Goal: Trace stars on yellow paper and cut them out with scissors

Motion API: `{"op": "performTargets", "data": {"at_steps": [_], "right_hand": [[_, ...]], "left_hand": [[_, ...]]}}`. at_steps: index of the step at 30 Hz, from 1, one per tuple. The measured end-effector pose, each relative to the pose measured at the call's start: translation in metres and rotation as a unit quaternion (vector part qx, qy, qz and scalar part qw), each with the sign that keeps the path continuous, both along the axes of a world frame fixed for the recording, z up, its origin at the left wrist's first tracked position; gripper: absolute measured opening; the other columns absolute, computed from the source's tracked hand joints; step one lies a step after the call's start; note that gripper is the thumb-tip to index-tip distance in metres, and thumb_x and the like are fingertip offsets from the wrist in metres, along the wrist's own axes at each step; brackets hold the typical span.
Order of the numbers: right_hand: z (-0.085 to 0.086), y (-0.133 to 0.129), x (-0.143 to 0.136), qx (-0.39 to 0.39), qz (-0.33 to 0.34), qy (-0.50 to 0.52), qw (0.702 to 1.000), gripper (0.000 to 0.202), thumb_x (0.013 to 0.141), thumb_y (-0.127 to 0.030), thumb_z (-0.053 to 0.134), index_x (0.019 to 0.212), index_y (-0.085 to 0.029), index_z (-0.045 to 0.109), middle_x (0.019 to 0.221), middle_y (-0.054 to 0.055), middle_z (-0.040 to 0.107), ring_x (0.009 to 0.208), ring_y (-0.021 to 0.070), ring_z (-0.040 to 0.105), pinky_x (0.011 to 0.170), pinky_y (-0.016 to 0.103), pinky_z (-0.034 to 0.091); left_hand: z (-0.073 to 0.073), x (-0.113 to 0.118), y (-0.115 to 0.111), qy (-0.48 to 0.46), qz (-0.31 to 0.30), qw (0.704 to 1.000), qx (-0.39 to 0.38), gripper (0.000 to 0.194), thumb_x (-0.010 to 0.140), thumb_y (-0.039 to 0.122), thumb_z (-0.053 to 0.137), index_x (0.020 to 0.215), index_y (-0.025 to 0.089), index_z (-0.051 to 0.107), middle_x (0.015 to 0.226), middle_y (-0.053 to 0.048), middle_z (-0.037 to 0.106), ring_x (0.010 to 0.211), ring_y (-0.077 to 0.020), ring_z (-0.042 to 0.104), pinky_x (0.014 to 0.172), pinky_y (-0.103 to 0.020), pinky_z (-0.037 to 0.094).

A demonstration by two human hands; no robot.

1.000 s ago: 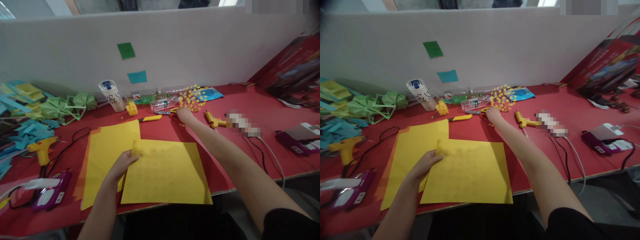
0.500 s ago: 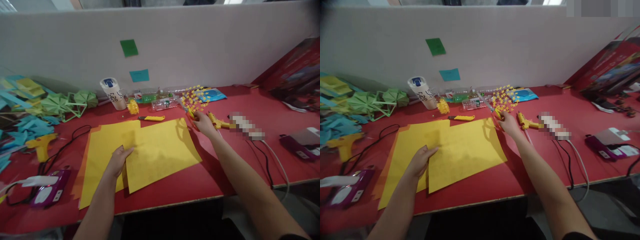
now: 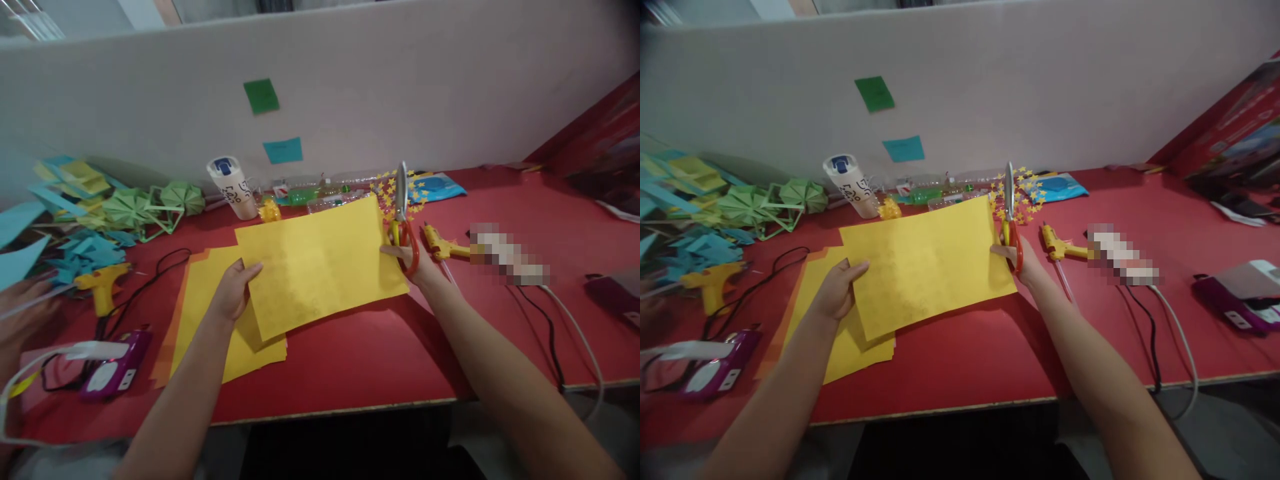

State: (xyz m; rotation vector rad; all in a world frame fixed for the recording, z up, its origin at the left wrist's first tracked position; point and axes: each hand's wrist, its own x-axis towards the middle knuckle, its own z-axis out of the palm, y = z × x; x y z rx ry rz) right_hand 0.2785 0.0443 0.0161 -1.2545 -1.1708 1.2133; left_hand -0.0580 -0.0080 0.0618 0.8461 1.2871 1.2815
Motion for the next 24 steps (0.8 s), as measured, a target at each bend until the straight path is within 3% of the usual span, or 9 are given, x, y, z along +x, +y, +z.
{"op": "performTargets", "data": {"at_steps": [5,8,11,15,18,21,24], "right_hand": [[0.003,-0.001,0.006,0.060,-0.050,-0.108,0.991,0.037,0.074,-0.048,0.066,0.096,-0.024,0.049,0.075,0.000,0.053,0.072,0.0231,0.056,0.064,0.036,0.045],[0.007,-0.003,0.005,0.076,-0.060,-0.141,0.985,0.032,0.077,-0.050,0.061,0.091,-0.025,0.046,0.072,0.000,0.048,0.071,0.0224,0.052,0.064,0.036,0.044],[0.011,-0.006,0.001,0.087,-0.075,-0.147,0.983,0.032,0.076,-0.050,0.062,0.084,-0.025,0.043,0.071,-0.001,0.045,0.069,0.0206,0.050,0.063,0.034,0.043],[0.017,-0.009,-0.001,0.081,-0.083,-0.101,0.988,0.035,0.076,-0.052,0.061,0.075,-0.025,0.039,0.064,-0.003,0.041,0.056,0.0158,0.043,0.052,0.030,0.038],[0.020,-0.010,0.001,0.063,-0.056,-0.071,0.994,0.041,0.079,-0.062,0.053,0.071,-0.026,0.036,0.058,-0.003,0.041,0.047,0.0131,0.037,0.046,0.028,0.034],[0.023,-0.016,-0.001,0.041,0.050,-0.103,0.993,0.044,0.076,-0.067,0.056,0.079,-0.025,0.042,0.063,-0.004,0.044,0.052,0.0138,0.041,0.051,0.028,0.038],[0.028,-0.028,-0.012,0.047,0.162,-0.182,0.969,0.051,0.069,-0.067,0.065,0.089,-0.024,0.049,0.078,0.000,0.053,0.071,0.0181,0.052,0.065,0.031,0.045]], "left_hand": [[-0.015,0.003,0.000,0.004,-0.067,0.994,-0.082,0.055,0.046,0.031,0.084,0.095,0.012,0.070,0.091,-0.015,0.077,0.094,-0.0369,0.072,0.087,-0.046,0.057],[-0.027,0.005,-0.006,0.035,-0.124,0.984,-0.121,0.053,0.051,0.031,0.085,0.099,0.011,0.071,0.095,-0.017,0.076,0.095,-0.0360,0.072,0.087,-0.046,0.057],[-0.030,0.005,-0.009,0.073,-0.128,0.980,-0.135,0.044,0.055,0.034,0.085,0.092,0.013,0.073,0.092,-0.016,0.077,0.095,-0.0353,0.072,0.086,-0.046,0.057],[-0.027,-0.001,-0.005,0.158,-0.060,0.977,-0.130,0.033,0.053,0.038,0.084,0.074,0.014,0.074,0.088,-0.014,0.077,0.093,-0.0342,0.071,0.079,-0.042,0.058],[-0.027,-0.009,0.001,0.117,0.021,0.989,-0.087,0.034,0.052,0.039,0.084,0.071,0.014,0.071,0.080,-0.011,0.076,0.091,-0.0317,0.071,0.074,-0.037,0.058],[-0.029,-0.012,0.007,0.059,0.104,0.990,-0.073,0.033,0.049,0.037,0.085,0.062,0.014,0.067,0.066,-0.008,0.072,0.087,-0.0321,0.071,0.069,-0.035,0.058],[-0.027,-0.011,0.010,0.008,0.148,0.988,-0.049,0.032,0.048,0.033,0.085,0.067,0.014,0.068,0.075,-0.009,0.074,0.098,-0.0340,0.069,0.075,-0.037,0.059]]}}
